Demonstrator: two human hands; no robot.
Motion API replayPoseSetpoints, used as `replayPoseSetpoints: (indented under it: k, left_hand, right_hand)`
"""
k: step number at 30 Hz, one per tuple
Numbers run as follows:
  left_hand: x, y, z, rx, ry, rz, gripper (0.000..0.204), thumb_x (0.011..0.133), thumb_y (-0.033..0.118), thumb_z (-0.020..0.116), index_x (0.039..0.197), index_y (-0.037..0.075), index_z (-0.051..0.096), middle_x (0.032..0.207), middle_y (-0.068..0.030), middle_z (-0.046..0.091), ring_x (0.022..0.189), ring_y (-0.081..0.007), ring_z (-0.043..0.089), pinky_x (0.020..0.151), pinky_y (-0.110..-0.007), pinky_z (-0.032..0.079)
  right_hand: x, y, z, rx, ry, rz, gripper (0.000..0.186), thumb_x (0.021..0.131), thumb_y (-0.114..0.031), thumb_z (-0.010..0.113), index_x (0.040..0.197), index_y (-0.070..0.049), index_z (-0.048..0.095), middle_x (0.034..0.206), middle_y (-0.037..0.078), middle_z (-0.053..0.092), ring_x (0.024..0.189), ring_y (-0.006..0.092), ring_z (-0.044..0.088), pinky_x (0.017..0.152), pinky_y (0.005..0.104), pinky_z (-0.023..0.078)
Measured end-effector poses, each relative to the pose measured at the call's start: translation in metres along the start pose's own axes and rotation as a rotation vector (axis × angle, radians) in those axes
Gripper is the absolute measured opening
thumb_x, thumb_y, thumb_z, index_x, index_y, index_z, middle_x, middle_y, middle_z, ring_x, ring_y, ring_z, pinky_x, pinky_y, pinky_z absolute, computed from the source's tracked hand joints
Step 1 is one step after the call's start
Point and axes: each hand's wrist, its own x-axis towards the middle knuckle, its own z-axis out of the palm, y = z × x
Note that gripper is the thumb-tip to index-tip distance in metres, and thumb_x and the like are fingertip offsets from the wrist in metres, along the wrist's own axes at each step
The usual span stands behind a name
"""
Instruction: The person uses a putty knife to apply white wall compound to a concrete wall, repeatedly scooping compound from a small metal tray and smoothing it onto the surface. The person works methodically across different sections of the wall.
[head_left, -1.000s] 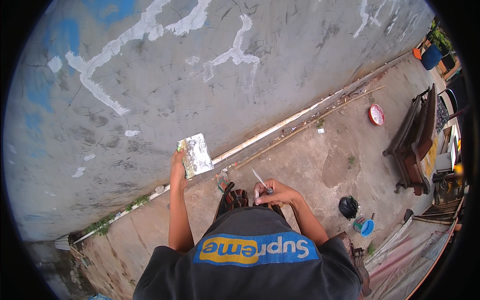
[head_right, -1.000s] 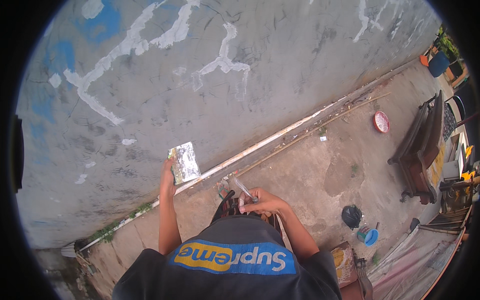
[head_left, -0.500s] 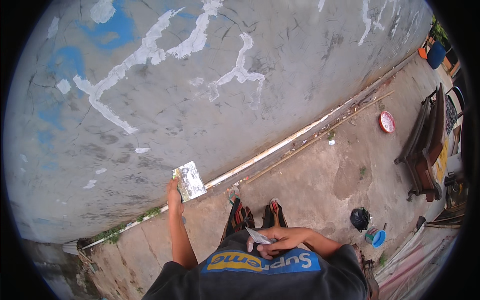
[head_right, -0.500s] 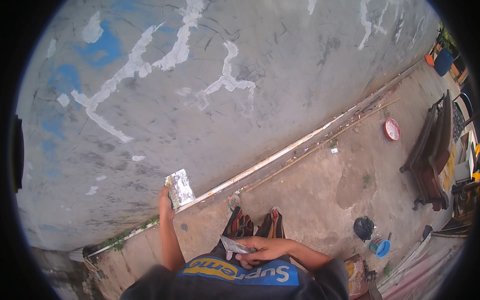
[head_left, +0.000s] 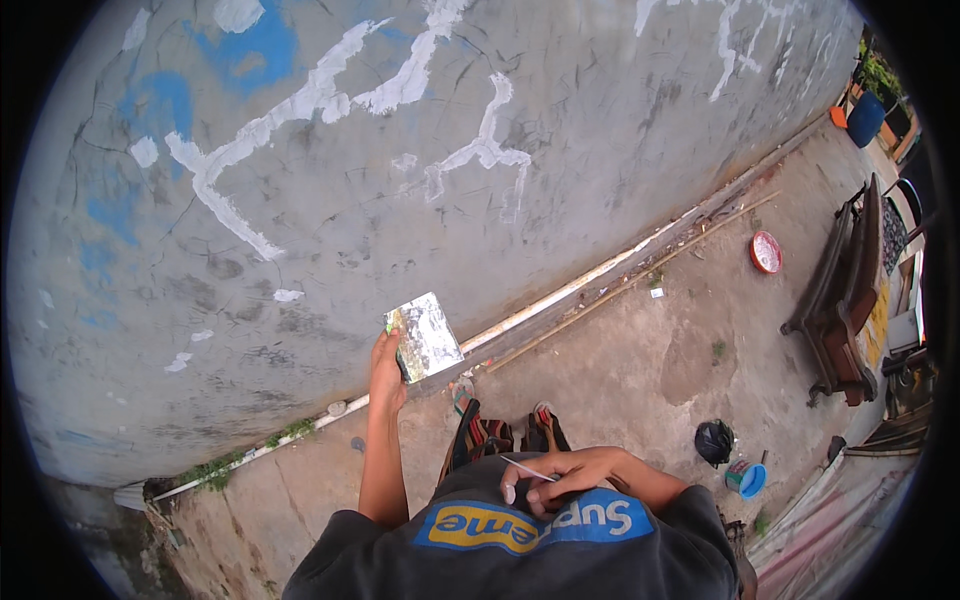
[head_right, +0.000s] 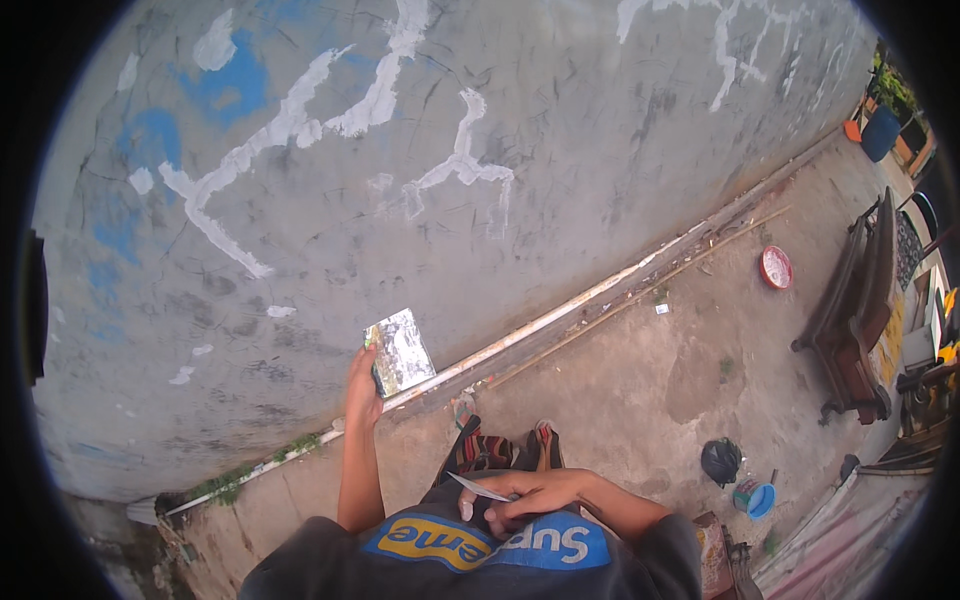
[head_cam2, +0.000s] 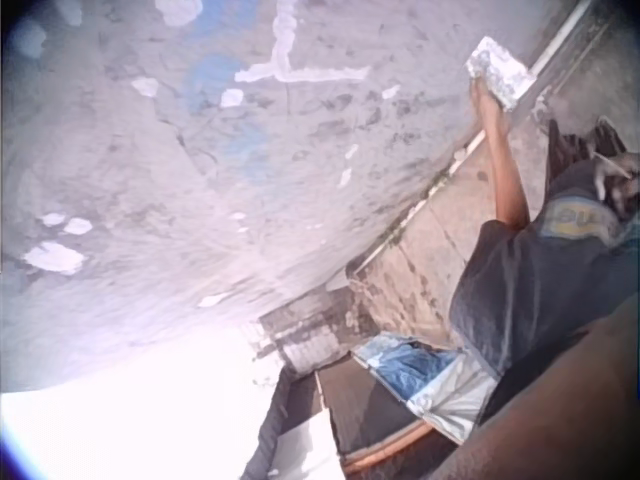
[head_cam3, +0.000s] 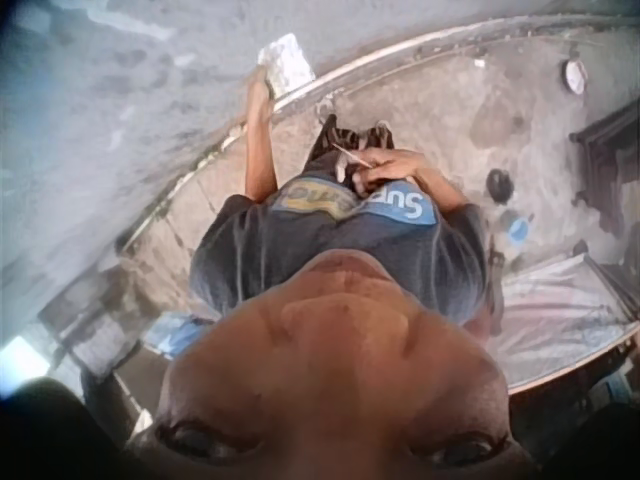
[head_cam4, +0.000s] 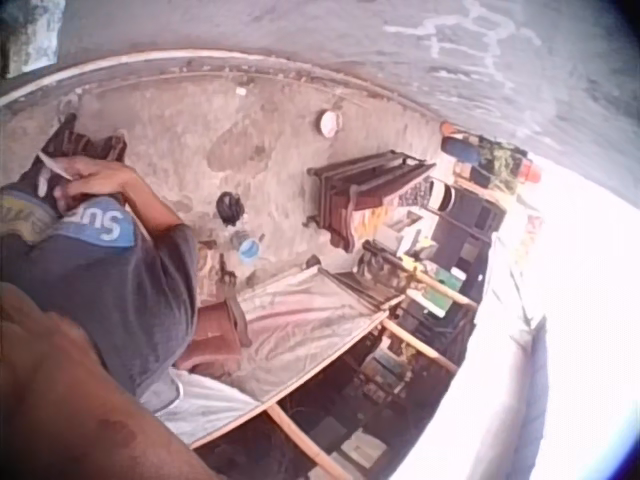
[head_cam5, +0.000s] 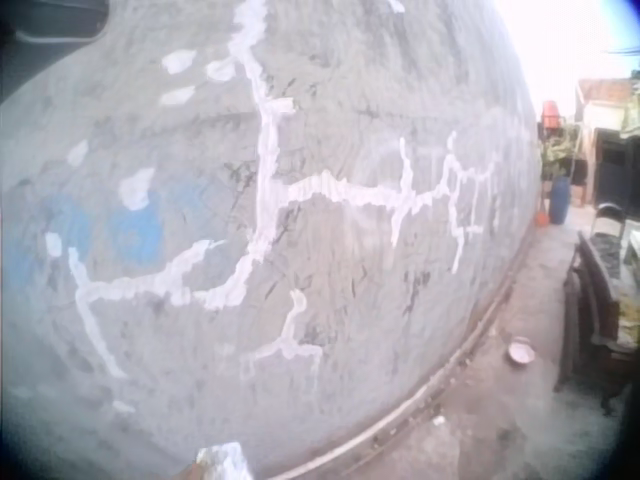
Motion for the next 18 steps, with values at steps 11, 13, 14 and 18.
replayPoseSetpoints:
  k: [11, 13, 14, 18]
  left_hand:
    - [-0.019, 0.032, 0.054, 0.050, -0.293, -0.039, 0.040, 0.100, 0.013, 0.047, 0.139, 0.003, 0.040, 0.122, -0.0086, 0.060, 0.101, -0.0144, 0.063, 0.082, -0.031, 0.056]
    - [-0.005, 0.025, 0.053, 0.084, -0.359, -0.049, 0.042, 0.101, 0.013, 0.046, 0.142, 0.007, 0.038, 0.116, -0.0045, 0.062, 0.089, -0.0092, 0.063, 0.073, -0.025, 0.054]
    - [-0.009, 0.034, 0.065, 0.084, -0.351, -0.063, 0.045, 0.099, 0.009, 0.045, 0.143, 0.007, 0.036, 0.116, -0.0047, 0.062, 0.089, -0.0080, 0.062, 0.071, -0.025, 0.052]
    - [0.010, 0.042, 0.077, 0.281, -0.421, 0.046, 0.043, 0.097, 0.005, 0.046, 0.140, 0.003, 0.038, 0.104, -0.0048, 0.065, 0.080, -0.0058, 0.057, 0.065, -0.024, 0.047]
  right_hand:
    - [-0.051, 0.018, -0.092, -0.519, 1.382, 0.064, 0.037, 0.095, -0.008, 0.056, 0.130, -0.003, 0.045, 0.086, 0.007, 0.059, 0.064, 0.0084, 0.049, 0.054, 0.0247, 0.043]
    - [-0.043, 0.011, -0.085, -0.467, 1.374, 0.024, 0.045, 0.094, -0.009, 0.057, 0.138, -0.003, 0.046, 0.089, 0.009, 0.062, 0.068, 0.0132, 0.053, 0.062, 0.0299, 0.046]
    - [-0.031, -0.004, -0.078, -0.503, 1.372, 0.018, 0.043, 0.094, -0.008, 0.057, 0.137, -0.005, 0.050, 0.087, 0.010, 0.062, 0.067, 0.0136, 0.053, 0.062, 0.0304, 0.046]
    - [0.010, -0.076, -0.056, -0.962, 1.268, 0.233, 0.039, 0.091, -0.004, 0.057, 0.130, -0.010, 0.062, 0.082, 0.013, 0.063, 0.063, 0.0206, 0.056, 0.061, 0.0341, 0.048]
